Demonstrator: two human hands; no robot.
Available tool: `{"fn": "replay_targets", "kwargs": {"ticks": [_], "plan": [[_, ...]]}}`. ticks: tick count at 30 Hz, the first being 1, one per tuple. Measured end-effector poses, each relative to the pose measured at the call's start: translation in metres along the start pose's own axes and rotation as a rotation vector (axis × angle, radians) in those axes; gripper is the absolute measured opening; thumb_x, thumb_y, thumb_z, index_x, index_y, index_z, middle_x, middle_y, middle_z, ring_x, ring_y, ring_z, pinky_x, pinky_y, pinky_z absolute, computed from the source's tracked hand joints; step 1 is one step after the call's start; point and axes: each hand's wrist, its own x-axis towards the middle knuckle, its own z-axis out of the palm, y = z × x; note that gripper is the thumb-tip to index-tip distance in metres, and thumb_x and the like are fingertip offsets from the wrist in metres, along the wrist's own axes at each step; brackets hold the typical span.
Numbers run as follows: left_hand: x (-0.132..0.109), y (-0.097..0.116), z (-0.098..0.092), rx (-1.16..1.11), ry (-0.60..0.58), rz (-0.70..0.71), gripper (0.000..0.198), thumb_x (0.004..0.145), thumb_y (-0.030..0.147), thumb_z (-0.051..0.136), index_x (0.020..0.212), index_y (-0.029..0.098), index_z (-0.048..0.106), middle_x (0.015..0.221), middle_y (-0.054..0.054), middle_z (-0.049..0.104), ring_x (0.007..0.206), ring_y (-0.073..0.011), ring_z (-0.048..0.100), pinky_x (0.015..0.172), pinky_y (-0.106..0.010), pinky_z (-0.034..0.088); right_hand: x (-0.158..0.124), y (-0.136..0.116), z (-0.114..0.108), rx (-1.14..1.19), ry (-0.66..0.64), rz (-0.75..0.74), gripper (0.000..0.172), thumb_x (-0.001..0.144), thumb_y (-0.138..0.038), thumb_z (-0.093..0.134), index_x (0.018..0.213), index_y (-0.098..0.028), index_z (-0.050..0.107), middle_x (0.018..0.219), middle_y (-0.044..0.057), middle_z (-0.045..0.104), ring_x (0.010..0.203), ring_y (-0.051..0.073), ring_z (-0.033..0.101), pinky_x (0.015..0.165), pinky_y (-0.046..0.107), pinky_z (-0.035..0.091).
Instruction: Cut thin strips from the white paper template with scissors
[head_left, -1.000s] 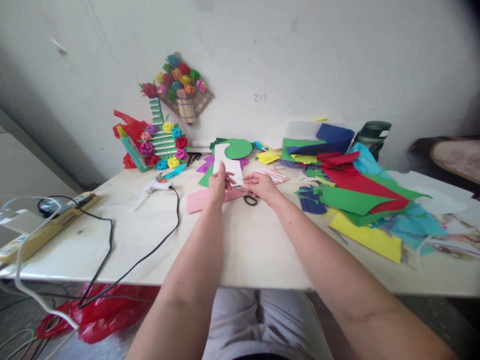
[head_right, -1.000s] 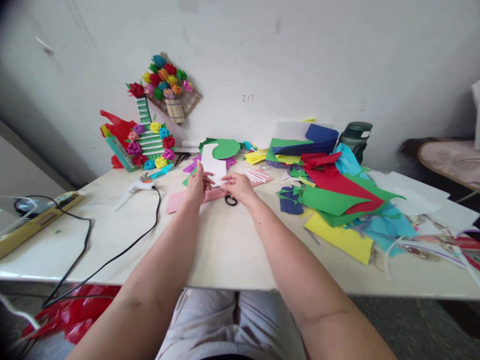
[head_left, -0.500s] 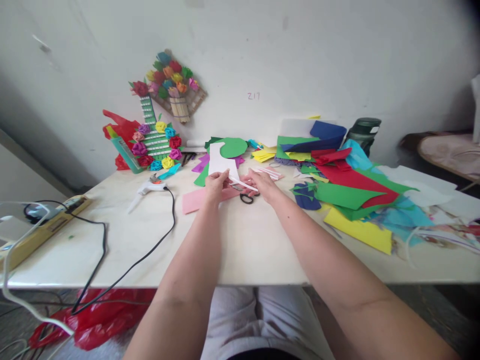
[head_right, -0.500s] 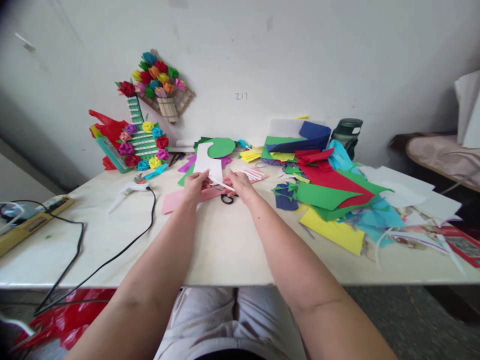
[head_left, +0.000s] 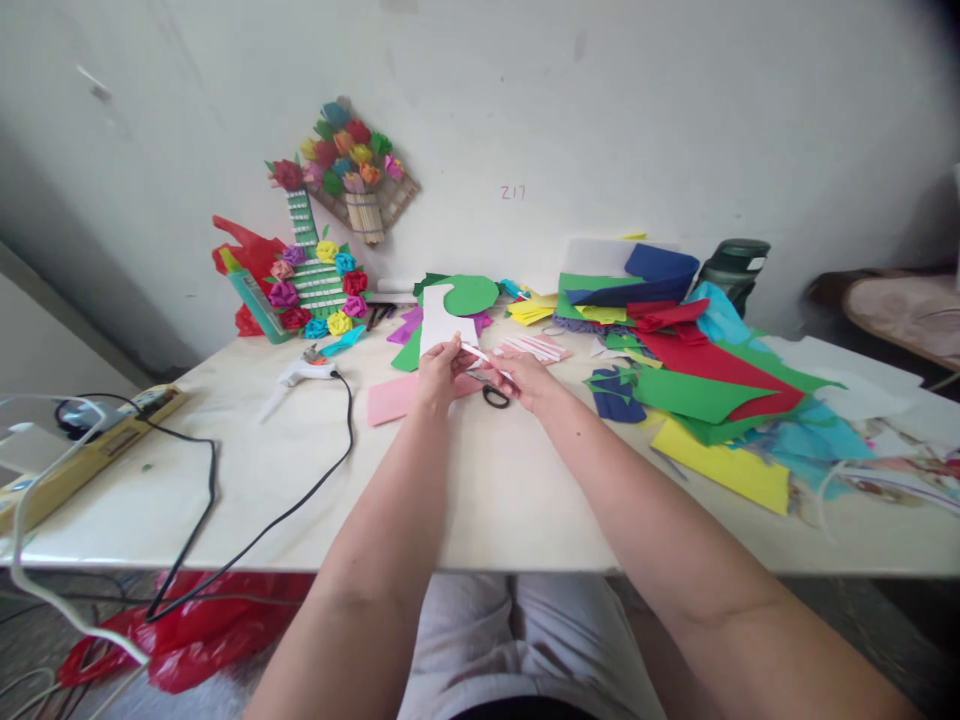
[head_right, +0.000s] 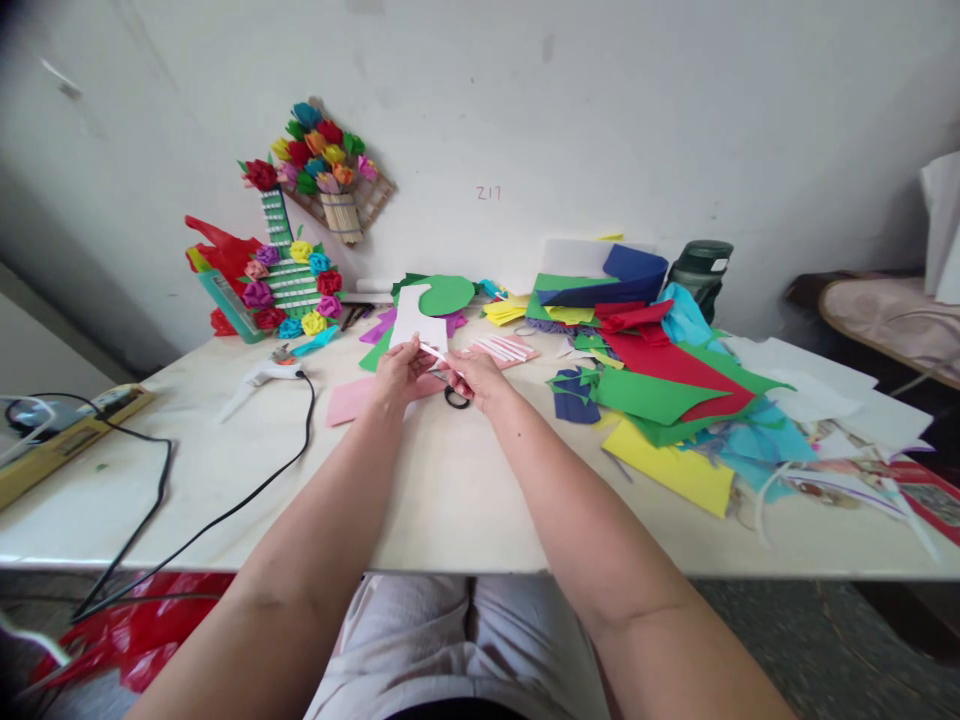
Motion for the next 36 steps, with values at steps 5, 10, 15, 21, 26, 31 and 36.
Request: {"fn": "replay_targets", "kwargs": {"ticks": [5, 10, 15, 21, 26, 31, 36], "plan": [[0.0032, -0.0059, 0.0006, -0.1, -0.02, 0.024, 0.03, 0.062, 0.039, 0.075, 0.065, 0.013, 0.059, 0.068, -0.005, 0.068, 0.056, -0.0095, 0.062, 0.063, -0.022, 0.049, -0.0041, -0.004, 0.0001, 0.269, -0.226, 0.157, 0.018, 0.088, -0.019, 0.047, 0.073, -0.012, 0.054, 0.042, -0.007, 0.041, 0.028, 0.0, 0.025, 0.029, 0.012, 0.015], [0.0021, -0.0036, -0.0018, -0.01, 0.058, 0.02, 0.034, 0.058, 0.041, 0.077, 0.062, 0.013, 0.058, 0.059, -0.003, 0.063, 0.05, -0.0099, 0.059, 0.057, -0.023, 0.048, -0.0057, -0.004, 0.0013, 0.094, -0.124, 0.112, 0.025, 0.091, -0.027, 0.043, 0.078, -0.01, 0.056, 0.042, -0.003, 0.05, 0.027, 0.002, 0.032, 0.029, 0.013, 0.019], [0.001, 0.0016, -0.0041, 0.042, 0.155, 0.033, 0.036, 0.055, 0.041, 0.078, 0.059, 0.013, 0.056, 0.056, -0.003, 0.062, 0.047, -0.0096, 0.057, 0.056, -0.024, 0.049, -0.0043, -0.0037, -0.0024, -0.169, -0.026, 0.037, 0.031, 0.089, -0.037, 0.047, 0.08, -0.01, 0.059, 0.046, 0.003, 0.06, 0.031, 0.007, 0.044, 0.029, 0.016, 0.024], [0.0005, 0.0028, -0.0033, 0.03, 0.15, 0.019, 0.037, 0.057, 0.044, 0.077, 0.064, 0.013, 0.058, 0.053, -0.001, 0.059, 0.046, -0.0104, 0.058, 0.056, -0.024, 0.049, -0.0041, -0.0018, -0.0013, -0.395, 0.043, -0.086, 0.023, 0.075, -0.018, 0.063, 0.055, -0.012, 0.055, 0.033, -0.004, 0.048, 0.025, 0.004, 0.034, 0.029, 0.016, 0.023], [-0.0044, 0.0018, 0.0032, 0.058, 0.042, -0.047, 0.041, 0.057, 0.048, 0.076, 0.068, 0.012, 0.059, 0.058, -0.004, 0.062, 0.05, -0.013, 0.06, 0.057, -0.026, 0.049, -0.0016, 0.0001, -0.0005, -0.356, 0.092, -0.118, 0.022, 0.077, -0.02, 0.061, 0.057, -0.013, 0.057, 0.032, -0.004, 0.048, 0.024, 0.004, 0.035, 0.028, 0.016, 0.024], [-0.0063, -0.0015, 0.0028, 0.075, -0.035, -0.034, 0.039, 0.054, 0.043, 0.079, 0.066, 0.012, 0.059, 0.057, -0.002, 0.061, 0.05, -0.0117, 0.059, 0.057, -0.025, 0.047, -0.0012, 0.0019, -0.0006, -0.315, 0.041, -0.084, 0.02, 0.077, -0.025, 0.062, 0.064, -0.011, 0.06, 0.034, -0.003, 0.051, 0.024, 0.004, 0.036, 0.028, 0.016, 0.024], [-0.0036, -0.0038, 0.0003, 0.013, -0.047, -0.008, 0.038, 0.054, 0.043, 0.079, 0.064, 0.013, 0.059, 0.055, -0.001, 0.06, 0.05, -0.0095, 0.057, 0.057, -0.024, 0.046, -0.0027, 0.0033, -0.0018, -0.159, -0.075, 0.002, 0.021, 0.081, -0.029, 0.059, 0.077, -0.009, 0.06, 0.039, -0.001, 0.054, 0.026, 0.005, 0.037, 0.028, 0.015, 0.022]]}}
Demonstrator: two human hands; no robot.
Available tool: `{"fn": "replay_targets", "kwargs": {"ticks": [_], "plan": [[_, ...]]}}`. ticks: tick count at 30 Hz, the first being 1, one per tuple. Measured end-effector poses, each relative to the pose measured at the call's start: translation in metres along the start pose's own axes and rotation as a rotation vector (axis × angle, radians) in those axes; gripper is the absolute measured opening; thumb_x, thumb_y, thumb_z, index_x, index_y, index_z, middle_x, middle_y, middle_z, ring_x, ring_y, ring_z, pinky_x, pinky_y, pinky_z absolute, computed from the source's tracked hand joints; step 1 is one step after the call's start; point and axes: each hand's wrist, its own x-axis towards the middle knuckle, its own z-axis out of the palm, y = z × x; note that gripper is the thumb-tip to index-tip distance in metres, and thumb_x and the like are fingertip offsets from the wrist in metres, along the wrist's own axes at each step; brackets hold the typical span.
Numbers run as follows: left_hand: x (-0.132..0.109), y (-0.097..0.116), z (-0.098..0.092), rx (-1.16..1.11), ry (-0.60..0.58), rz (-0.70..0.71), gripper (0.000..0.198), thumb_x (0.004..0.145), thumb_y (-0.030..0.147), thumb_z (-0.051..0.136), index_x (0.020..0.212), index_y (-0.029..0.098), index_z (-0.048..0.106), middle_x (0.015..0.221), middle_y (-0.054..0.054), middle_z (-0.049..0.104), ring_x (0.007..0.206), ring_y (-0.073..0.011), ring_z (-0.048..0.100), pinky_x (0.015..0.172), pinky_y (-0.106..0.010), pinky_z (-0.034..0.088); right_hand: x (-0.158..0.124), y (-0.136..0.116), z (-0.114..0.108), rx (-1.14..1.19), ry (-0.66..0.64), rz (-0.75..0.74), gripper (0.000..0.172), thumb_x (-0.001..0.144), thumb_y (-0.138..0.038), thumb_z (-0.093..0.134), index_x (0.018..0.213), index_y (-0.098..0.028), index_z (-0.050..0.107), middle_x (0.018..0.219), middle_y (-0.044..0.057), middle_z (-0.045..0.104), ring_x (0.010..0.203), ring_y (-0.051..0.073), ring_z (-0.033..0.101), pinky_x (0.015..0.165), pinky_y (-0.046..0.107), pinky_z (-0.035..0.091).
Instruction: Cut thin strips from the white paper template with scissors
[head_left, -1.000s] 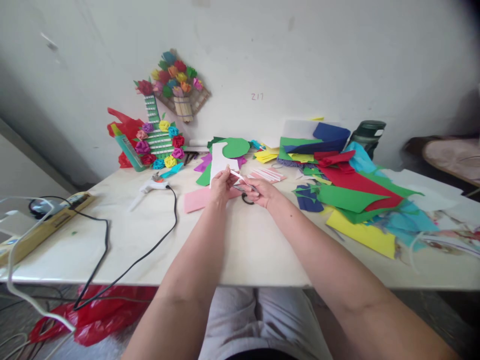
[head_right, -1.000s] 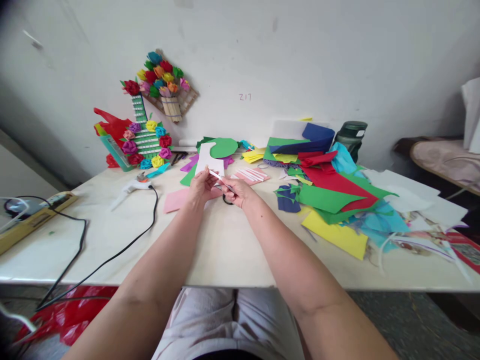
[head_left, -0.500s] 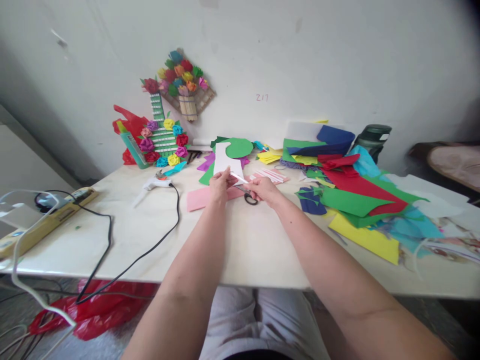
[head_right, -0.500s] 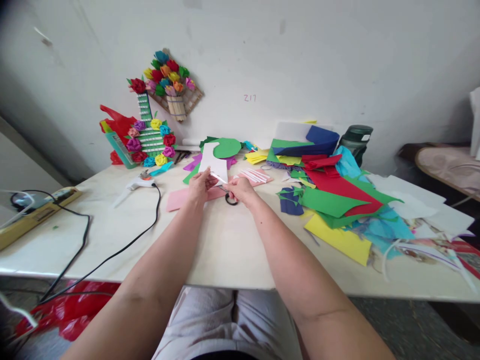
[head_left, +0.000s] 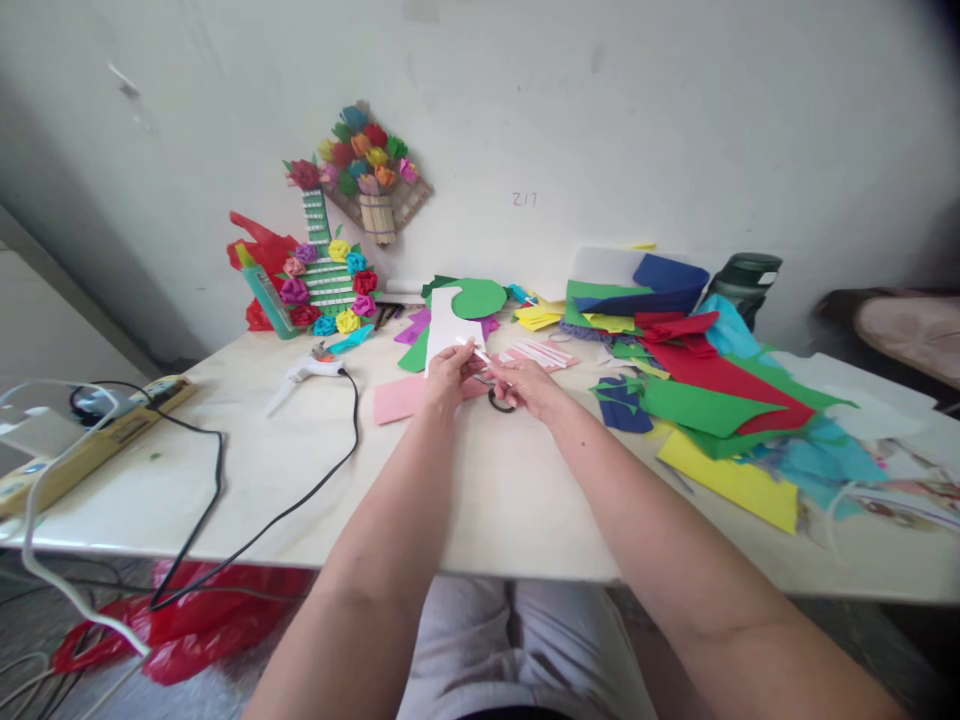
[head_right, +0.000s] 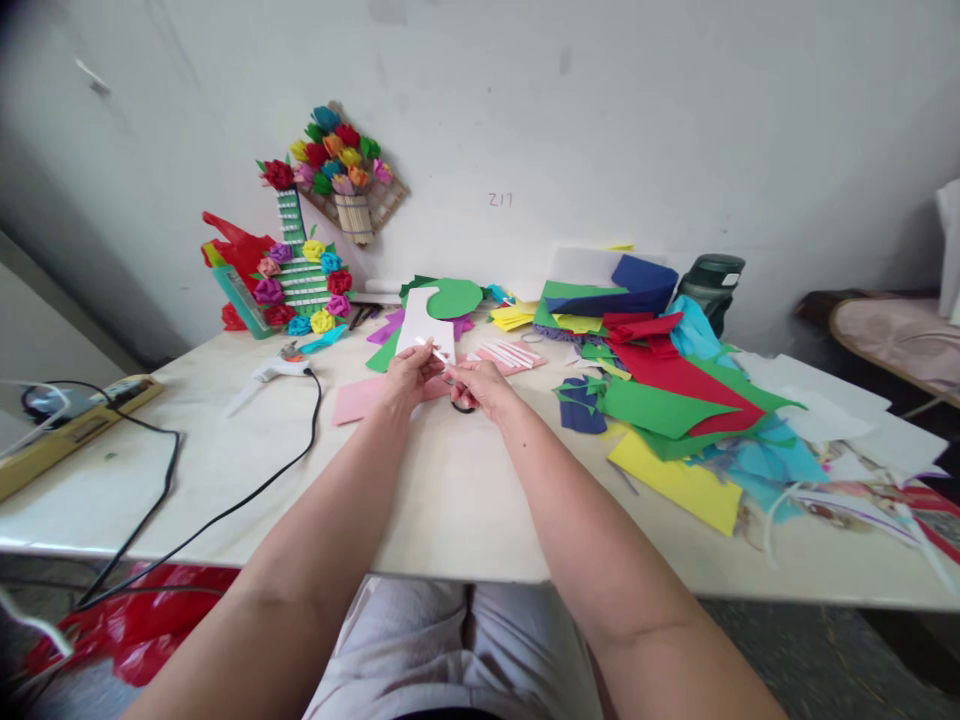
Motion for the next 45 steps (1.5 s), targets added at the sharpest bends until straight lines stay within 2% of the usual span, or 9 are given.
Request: {"fn": "replay_targets", "kwargs": {"ticks": [7, 11, 14, 21, 28, 32, 37, 45], "plan": [[0.0026, -0.0016, -0.0029, 0.002, -0.019, 0.012, 0.037, 0.057, 0.044, 0.077, 0.071, 0.012, 0.062, 0.063, -0.004, 0.065, 0.054, -0.0103, 0.059, 0.06, -0.024, 0.047, 0.001, 0.0034, -0.0022, 0.083, -0.06, 0.038, 0.027, 0.082, -0.037, 0.059, 0.079, -0.01, 0.058, 0.042, -0.001, 0.053, 0.029, 0.004, 0.037, 0.029, 0.015, 0.02], [0.0034, -0.0019, -0.0039, -0.005, 0.03, 0.013, 0.037, 0.06, 0.044, 0.076, 0.072, 0.012, 0.063, 0.064, -0.004, 0.065, 0.054, -0.0096, 0.06, 0.063, -0.024, 0.048, 0.0013, 0.0029, -0.0033, 0.06, -0.074, 0.03, 0.027, 0.083, -0.036, 0.057, 0.077, -0.01, 0.058, 0.04, -0.001, 0.052, 0.029, 0.005, 0.038, 0.03, 0.015, 0.022], [0.0023, -0.0005, -0.0018, -0.034, 0.045, 0.008, 0.035, 0.063, 0.045, 0.073, 0.071, 0.013, 0.062, 0.065, -0.004, 0.066, 0.057, -0.0103, 0.061, 0.064, -0.024, 0.048, 0.0, 0.0014, -0.0025, 0.067, -0.131, 0.023, 0.027, 0.084, -0.035, 0.055, 0.076, -0.01, 0.059, 0.037, -0.002, 0.05, 0.027, 0.004, 0.034, 0.029, 0.015, 0.019], [-0.0011, 0.0053, 0.0018, -0.092, 0.072, -0.019, 0.033, 0.071, 0.043, 0.067, 0.085, 0.013, 0.064, 0.063, -0.004, 0.066, 0.06, -0.0124, 0.063, 0.065, -0.024, 0.048, -0.0029, -0.0008, -0.0004, 0.146, -0.173, 0.088, 0.024, 0.083, -0.032, 0.055, 0.074, -0.01, 0.06, 0.038, -0.002, 0.051, 0.027, 0.004, 0.032, 0.029, 0.016, 0.017], [0.0029, 0.0029, -0.0016, -0.108, 0.076, -0.032, 0.029, 0.074, 0.042, 0.066, 0.086, 0.016, 0.063, 0.074, -0.005, 0.069, 0.069, -0.0136, 0.066, 0.073, -0.027, 0.05, -0.0024, -0.0002, -0.0024, 0.232, -0.215, 0.129, 0.025, 0.086, -0.028, 0.047, 0.071, -0.011, 0.058, 0.038, -0.001, 0.049, 0.028, 0.005, 0.032, 0.03, 0.016, 0.017], [0.0049, 0.0021, -0.0023, -0.132, 0.095, -0.022, 0.024, 0.072, 0.039, 0.068, 0.084, 0.018, 0.063, 0.078, -0.005, 0.069, 0.077, -0.0147, 0.067, 0.077, -0.028, 0.051, -0.0034, -0.001, -0.0033, 0.245, -0.266, 0.13, 0.024, 0.085, -0.029, 0.05, 0.072, -0.01, 0.059, 0.038, -0.002, 0.049, 0.027, 0.004, 0.03, 0.03, 0.015, 0.017], [0.0049, 0.0021, -0.0018, -0.203, 0.103, -0.004, 0.019, 0.073, 0.033, 0.069, 0.081, 0.017, 0.063, 0.078, -0.005, 0.069, 0.076, -0.0143, 0.067, 0.078, -0.027, 0.052, -0.0061, -0.0031, -0.0024, 0.292, -0.281, 0.152, 0.024, 0.085, -0.026, 0.048, 0.071, -0.01, 0.058, 0.037, -0.003, 0.046, 0.028, 0.003, 0.026, 0.029, 0.015, 0.015], [0.0033, 0.0062, 0.0029, -0.22, 0.188, -0.004, 0.009, 0.077, 0.025, 0.065, 0.078, 0.017, 0.062, 0.076, -0.003, 0.069, 0.074, -0.0124, 0.067, 0.078, -0.025, 0.052, -0.0009, 0.0024, -0.0014, 0.242, -0.24, 0.121, 0.023, 0.086, -0.029, 0.05, 0.075, -0.011, 0.059, 0.044, 0.0, 0.053, 0.032, 0.004, 0.039, 0.032, 0.014, 0.022]]}}
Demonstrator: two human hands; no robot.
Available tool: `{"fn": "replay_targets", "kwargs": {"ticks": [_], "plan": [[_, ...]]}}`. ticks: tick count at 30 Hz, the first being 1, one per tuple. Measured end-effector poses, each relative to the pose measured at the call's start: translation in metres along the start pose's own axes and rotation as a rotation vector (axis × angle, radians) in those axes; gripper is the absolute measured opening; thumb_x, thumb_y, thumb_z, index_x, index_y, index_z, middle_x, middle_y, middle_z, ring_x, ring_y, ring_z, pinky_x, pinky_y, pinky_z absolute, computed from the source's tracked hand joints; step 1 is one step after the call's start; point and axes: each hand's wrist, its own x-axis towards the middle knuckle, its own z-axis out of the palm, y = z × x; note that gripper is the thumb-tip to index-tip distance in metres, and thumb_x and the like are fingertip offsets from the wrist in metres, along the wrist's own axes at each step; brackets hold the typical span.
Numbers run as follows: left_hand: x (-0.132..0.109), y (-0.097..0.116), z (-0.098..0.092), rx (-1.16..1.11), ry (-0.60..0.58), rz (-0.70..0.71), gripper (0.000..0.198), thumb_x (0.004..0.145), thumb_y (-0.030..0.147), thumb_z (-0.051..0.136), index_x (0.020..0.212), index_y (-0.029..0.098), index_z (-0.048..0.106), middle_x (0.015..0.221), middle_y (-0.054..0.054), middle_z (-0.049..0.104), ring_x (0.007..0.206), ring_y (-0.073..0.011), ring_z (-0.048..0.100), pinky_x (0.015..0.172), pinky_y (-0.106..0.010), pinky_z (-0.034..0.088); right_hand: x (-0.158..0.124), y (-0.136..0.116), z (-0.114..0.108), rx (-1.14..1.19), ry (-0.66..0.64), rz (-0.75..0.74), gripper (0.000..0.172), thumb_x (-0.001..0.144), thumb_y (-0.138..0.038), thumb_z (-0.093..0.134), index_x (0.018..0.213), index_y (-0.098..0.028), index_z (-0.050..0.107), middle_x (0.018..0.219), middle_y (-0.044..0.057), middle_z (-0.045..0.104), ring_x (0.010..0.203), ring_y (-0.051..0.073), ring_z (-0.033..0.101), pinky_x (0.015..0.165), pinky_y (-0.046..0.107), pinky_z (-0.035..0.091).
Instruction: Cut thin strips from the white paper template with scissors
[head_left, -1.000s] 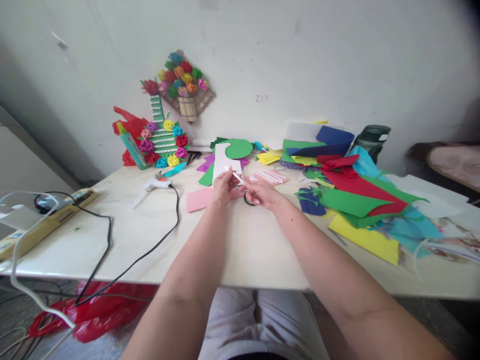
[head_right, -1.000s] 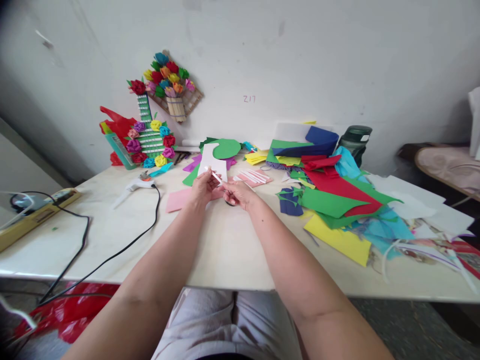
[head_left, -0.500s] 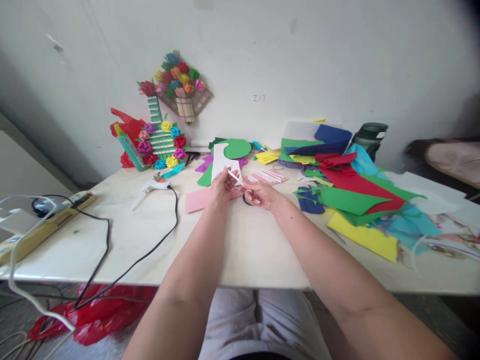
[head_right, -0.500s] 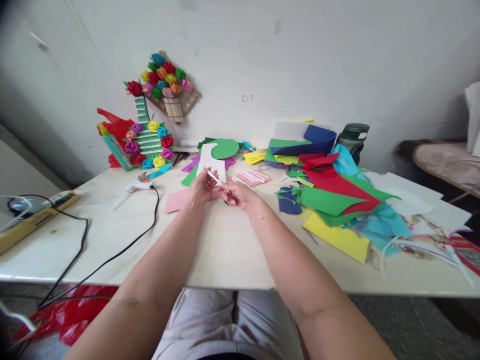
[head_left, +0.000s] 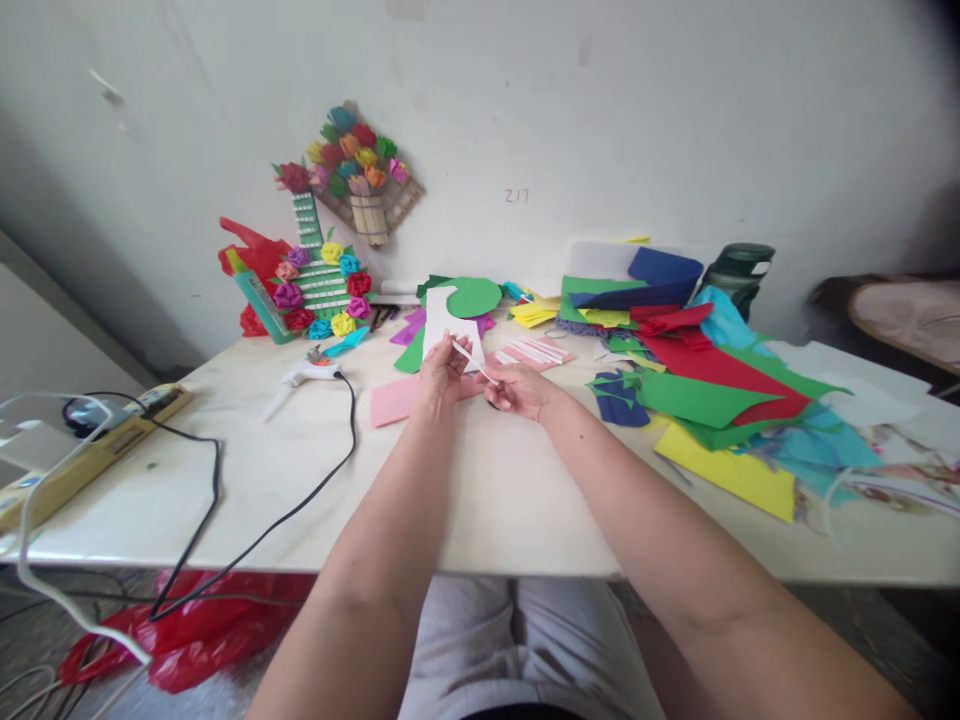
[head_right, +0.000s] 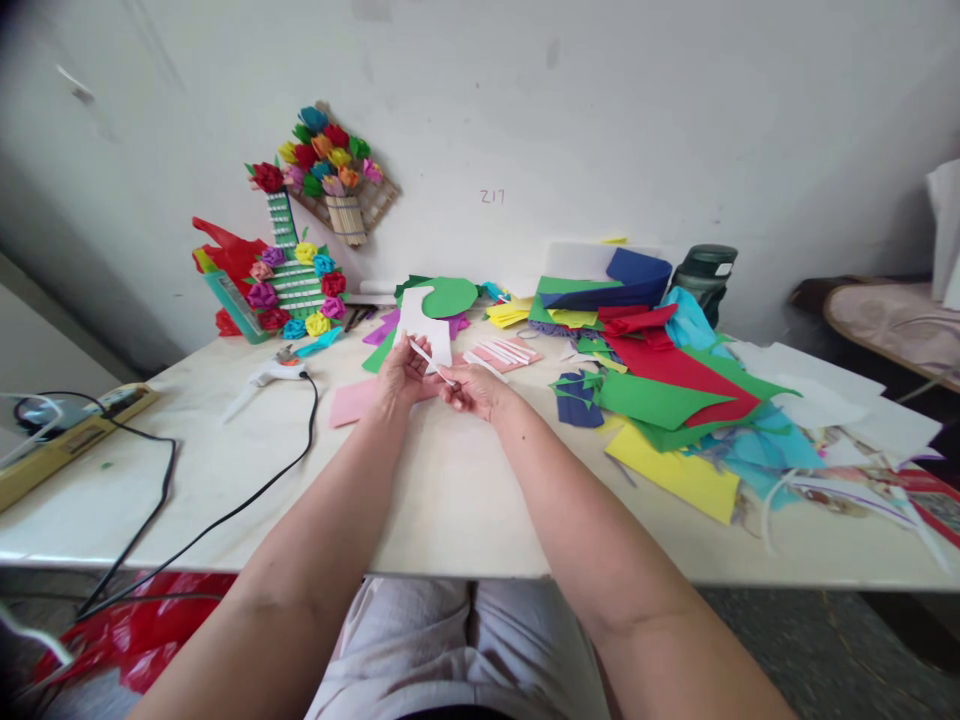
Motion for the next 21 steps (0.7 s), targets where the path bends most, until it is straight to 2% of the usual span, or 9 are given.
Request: {"fn": "replay_targets", "kwargs": {"ticks": [5, 9, 13, 18, 21], "plan": [[-0.0024, 0.0014, 0.0029, -0.013, 0.042, -0.007, 0.012, 0.075, 0.024, 0.067, 0.079, 0.017, 0.059, 0.069, -0.001, 0.067, 0.064, -0.0106, 0.065, 0.072, -0.024, 0.051, 0.0036, 0.0043, 0.0014, -0.136, 0.09, -0.074, 0.015, 0.081, -0.025, 0.058, 0.075, -0.012, 0.057, 0.047, -0.001, 0.056, 0.031, 0.005, 0.042, 0.03, 0.015, 0.022], [-0.0015, 0.0004, 0.0027, -0.021, 0.032, -0.012, 0.017, 0.074, 0.026, 0.068, 0.072, 0.015, 0.054, 0.062, -0.001, 0.065, 0.055, -0.0093, 0.062, 0.066, -0.022, 0.051, 0.0035, 0.0055, 0.0044, -0.236, 0.127, -0.082, 0.017, 0.082, -0.024, 0.057, 0.071, -0.01, 0.058, 0.041, -0.002, 0.054, 0.027, 0.004, 0.039, 0.029, 0.015, 0.021], [-0.0017, -0.0009, 0.0023, 0.025, -0.004, -0.021, 0.021, 0.075, 0.034, 0.066, 0.075, 0.015, 0.058, 0.065, -0.003, 0.067, 0.057, -0.0105, 0.063, 0.06, -0.021, 0.049, 0.005, 0.0062, 0.0045, -0.232, 0.183, -0.116, 0.016, 0.083, -0.024, 0.055, 0.076, -0.011, 0.06, 0.04, -0.003, 0.056, 0.025, 0.005, 0.038, 0.028, 0.016, 0.02], [-0.0049, -0.0023, 0.0023, 0.096, -0.08, -0.034, 0.015, 0.071, 0.025, 0.07, 0.076, 0.013, 0.062, 0.065, -0.004, 0.067, 0.056, -0.0105, 0.062, 0.058, -0.021, 0.047, 0.0058, 0.0067, 0.0048, -0.242, 0.214, -0.115, 0.017, 0.084, -0.028, 0.056, 0.082, -0.011, 0.06, 0.048, 0.0, 0.062, 0.027, 0.005, 0.043, 0.028, 0.016, 0.024], [-0.0046, -0.0017, 0.0017, 0.088, -0.058, -0.034, 0.011, 0.072, 0.02, 0.068, 0.072, 0.012, 0.061, 0.063, -0.004, 0.067, 0.055, -0.0102, 0.062, 0.059, -0.021, 0.047, 0.0035, 0.0055, 0.0069, -0.231, 0.175, -0.088, 0.022, 0.087, -0.031, 0.053, 0.085, -0.01, 0.059, 0.05, 0.002, 0.063, 0.028, 0.006, 0.045, 0.029, 0.016, 0.024]]}}
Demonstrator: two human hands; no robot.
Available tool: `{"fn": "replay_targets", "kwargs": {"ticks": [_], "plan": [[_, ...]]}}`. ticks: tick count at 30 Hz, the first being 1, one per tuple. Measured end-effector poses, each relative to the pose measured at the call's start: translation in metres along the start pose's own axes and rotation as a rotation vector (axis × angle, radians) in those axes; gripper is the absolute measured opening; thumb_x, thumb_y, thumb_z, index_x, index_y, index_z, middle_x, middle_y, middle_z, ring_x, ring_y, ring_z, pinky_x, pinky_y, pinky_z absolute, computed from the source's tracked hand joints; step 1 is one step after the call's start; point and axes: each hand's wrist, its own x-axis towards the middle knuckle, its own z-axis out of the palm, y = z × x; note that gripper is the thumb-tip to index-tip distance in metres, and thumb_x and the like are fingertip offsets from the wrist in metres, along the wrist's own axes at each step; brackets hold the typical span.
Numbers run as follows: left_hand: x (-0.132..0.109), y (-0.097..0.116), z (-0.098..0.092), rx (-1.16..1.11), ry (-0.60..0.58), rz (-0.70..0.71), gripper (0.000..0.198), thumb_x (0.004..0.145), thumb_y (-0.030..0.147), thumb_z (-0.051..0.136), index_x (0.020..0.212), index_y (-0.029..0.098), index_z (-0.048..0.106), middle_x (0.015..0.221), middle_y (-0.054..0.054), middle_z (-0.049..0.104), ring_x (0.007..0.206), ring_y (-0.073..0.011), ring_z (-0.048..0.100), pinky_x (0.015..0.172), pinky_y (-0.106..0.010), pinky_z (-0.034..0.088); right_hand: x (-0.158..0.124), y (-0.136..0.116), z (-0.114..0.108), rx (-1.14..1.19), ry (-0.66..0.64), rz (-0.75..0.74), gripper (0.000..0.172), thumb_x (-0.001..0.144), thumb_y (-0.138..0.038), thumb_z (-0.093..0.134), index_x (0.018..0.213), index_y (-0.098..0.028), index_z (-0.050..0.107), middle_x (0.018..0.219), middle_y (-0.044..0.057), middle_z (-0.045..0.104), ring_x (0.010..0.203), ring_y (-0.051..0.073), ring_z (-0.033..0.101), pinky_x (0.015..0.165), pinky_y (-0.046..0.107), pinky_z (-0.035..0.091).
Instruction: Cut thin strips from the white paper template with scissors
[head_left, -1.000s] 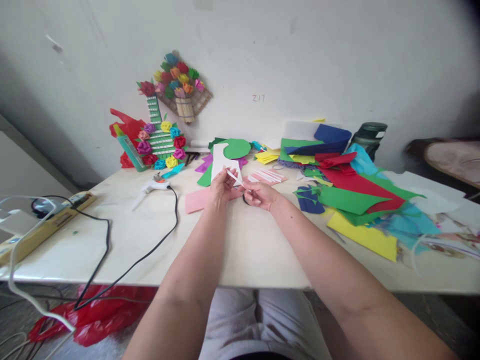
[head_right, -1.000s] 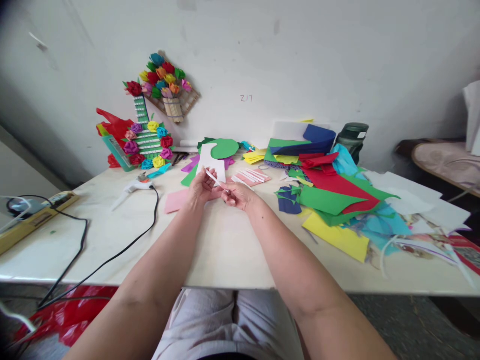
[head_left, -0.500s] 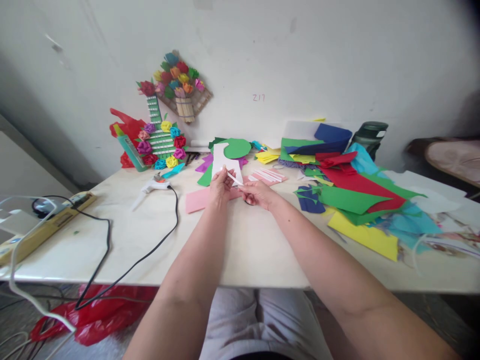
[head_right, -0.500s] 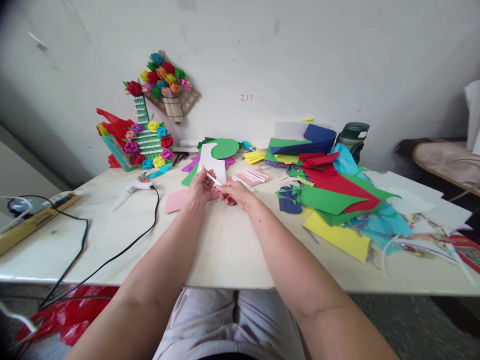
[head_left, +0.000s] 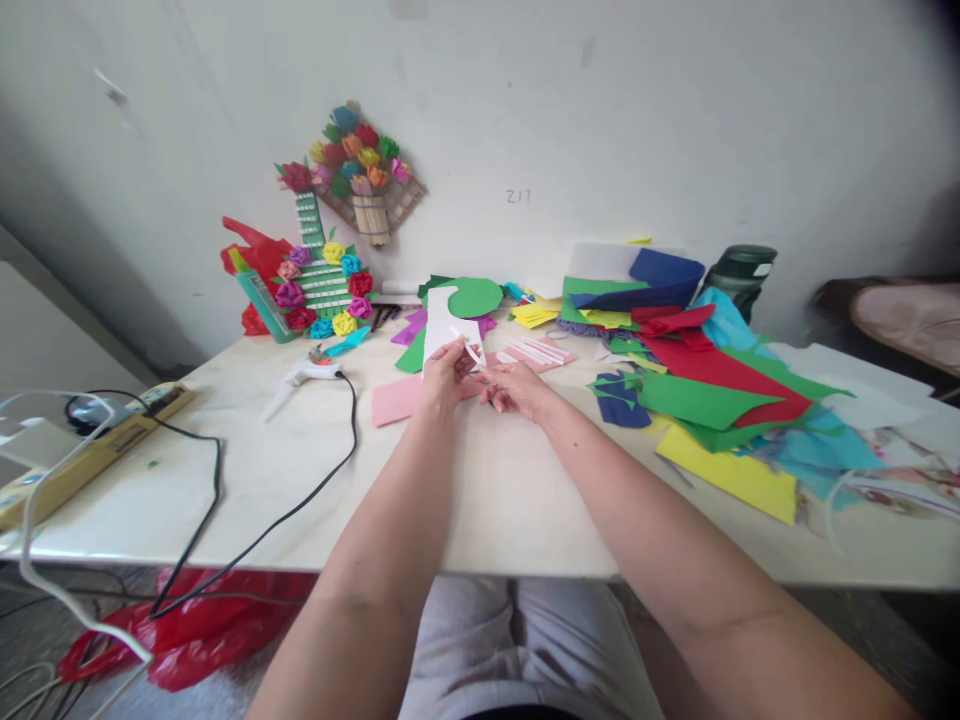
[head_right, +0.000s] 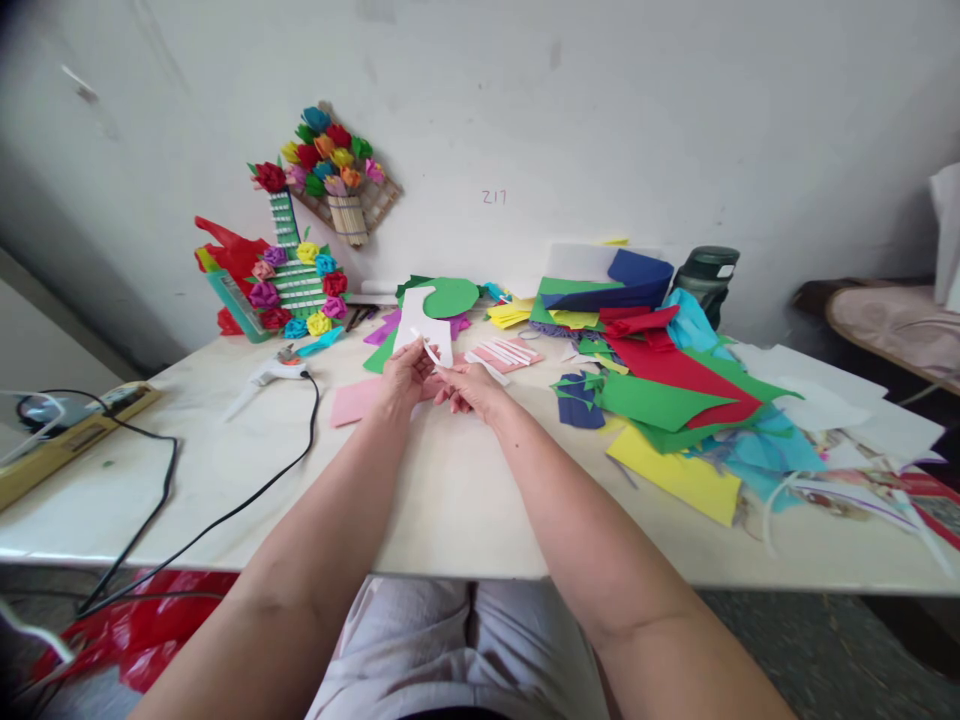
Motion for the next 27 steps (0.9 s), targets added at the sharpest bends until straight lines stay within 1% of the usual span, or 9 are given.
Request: {"fn": "replay_targets", "kwargs": {"ticks": [3, 6, 10, 13, 16, 18, 20, 22, 27], "plan": [[0.0008, 0.001, -0.0006, -0.026, 0.031, -0.001, 0.007, 0.075, 0.017, 0.064, 0.072, 0.012, 0.061, 0.064, -0.004, 0.067, 0.055, -0.0099, 0.062, 0.061, -0.021, 0.048, -0.0024, -0.0031, 0.0013, 0.014, -0.02, 0.009, 0.021, 0.089, -0.029, 0.048, 0.085, -0.011, 0.056, 0.051, 0.002, 0.063, 0.029, 0.006, 0.046, 0.029, 0.016, 0.023], [0.0007, 0.0016, -0.0008, -0.017, 0.033, -0.012, 0.008, 0.075, 0.019, 0.064, 0.074, 0.012, 0.062, 0.067, -0.005, 0.068, 0.056, -0.0103, 0.063, 0.061, -0.022, 0.049, -0.0035, -0.0055, 0.002, -0.003, 0.005, 0.003, 0.016, 0.089, -0.024, 0.047, 0.084, -0.011, 0.055, 0.048, 0.001, 0.062, 0.029, 0.006, 0.045, 0.029, 0.016, 0.024], [0.0004, 0.0022, -0.0023, 0.062, 0.025, -0.015, 0.022, 0.069, 0.03, 0.072, 0.077, 0.012, 0.062, 0.068, -0.006, 0.068, 0.058, -0.0123, 0.064, 0.059, -0.022, 0.049, -0.0011, -0.0036, 0.0018, -0.092, 0.066, -0.036, 0.015, 0.089, -0.021, 0.046, 0.081, -0.011, 0.055, 0.045, -0.001, 0.059, 0.028, 0.006, 0.044, 0.029, 0.016, 0.023], [0.0004, 0.0026, -0.004, 0.139, 0.001, -0.038, 0.032, 0.063, 0.037, 0.075, 0.076, 0.012, 0.062, 0.065, -0.007, 0.067, 0.053, -0.0123, 0.061, 0.053, -0.023, 0.048, 0.003, -0.0002, 0.0014, -0.155, 0.105, -0.07, 0.016, 0.088, -0.022, 0.048, 0.079, -0.012, 0.056, 0.045, -0.002, 0.058, 0.029, 0.006, 0.045, 0.029, 0.016, 0.023], [0.0001, 0.0026, -0.0043, 0.158, -0.009, -0.05, 0.033, 0.062, 0.038, 0.076, 0.074, 0.011, 0.061, 0.064, -0.006, 0.066, 0.049, -0.0112, 0.059, 0.052, -0.023, 0.048, 0.0048, 0.0004, 0.0017, -0.178, 0.177, -0.086, 0.016, 0.085, -0.022, 0.053, 0.074, -0.012, 0.059, 0.044, -0.004, 0.055, 0.028, 0.004, 0.042, 0.029, 0.015, 0.023], [-0.0002, 0.0026, -0.0033, 0.143, 0.0, -0.048, 0.031, 0.063, 0.036, 0.076, 0.073, 0.011, 0.061, 0.062, -0.006, 0.066, 0.048, -0.0105, 0.059, 0.053, -0.023, 0.049, 0.0038, -0.001, 0.002, -0.137, 0.197, -0.072, 0.017, 0.084, -0.021, 0.054, 0.071, -0.012, 0.059, 0.041, -0.005, 0.052, 0.028, 0.003, 0.039, 0.03, 0.015, 0.023], [-0.0003, 0.0028, -0.0018, 0.114, -0.001, -0.044, 0.027, 0.066, 0.034, 0.074, 0.072, 0.011, 0.061, 0.062, -0.005, 0.065, 0.048, -0.0101, 0.059, 0.053, -0.022, 0.049, 0.0018, -0.003, 0.0022, -0.049, 0.172, -0.043, 0.016, 0.083, -0.02, 0.053, 0.071, -0.011, 0.059, 0.039, -0.005, 0.05, 0.028, 0.004, 0.037, 0.03, 0.015, 0.022], [-0.0003, 0.0033, -0.0003, 0.072, -0.007, -0.047, 0.023, 0.07, 0.031, 0.071, 0.072, 0.011, 0.06, 0.061, -0.005, 0.065, 0.047, -0.0097, 0.058, 0.052, -0.022, 0.048, -0.0001, -0.0046, 0.0021, 0.059, 0.111, -0.014, 0.015, 0.082, -0.021, 0.054, 0.072, -0.011, 0.059, 0.039, -0.004, 0.05, 0.028, 0.004, 0.037, 0.029, 0.016, 0.021], [-0.0008, 0.0049, 0.0017, -0.035, -0.032, -0.071, 0.018, 0.073, 0.029, 0.068, 0.071, 0.013, 0.061, 0.057, -0.002, 0.063, 0.048, -0.0089, 0.058, 0.05, -0.019, 0.046, -0.0036, -0.0054, 0.0031, 0.272, -0.108, 0.078, 0.016, 0.083, -0.024, 0.054, 0.074, -0.012, 0.059, 0.042, -0.005, 0.049, 0.03, 0.003, 0.035, 0.03, 0.014, 0.019]]}}
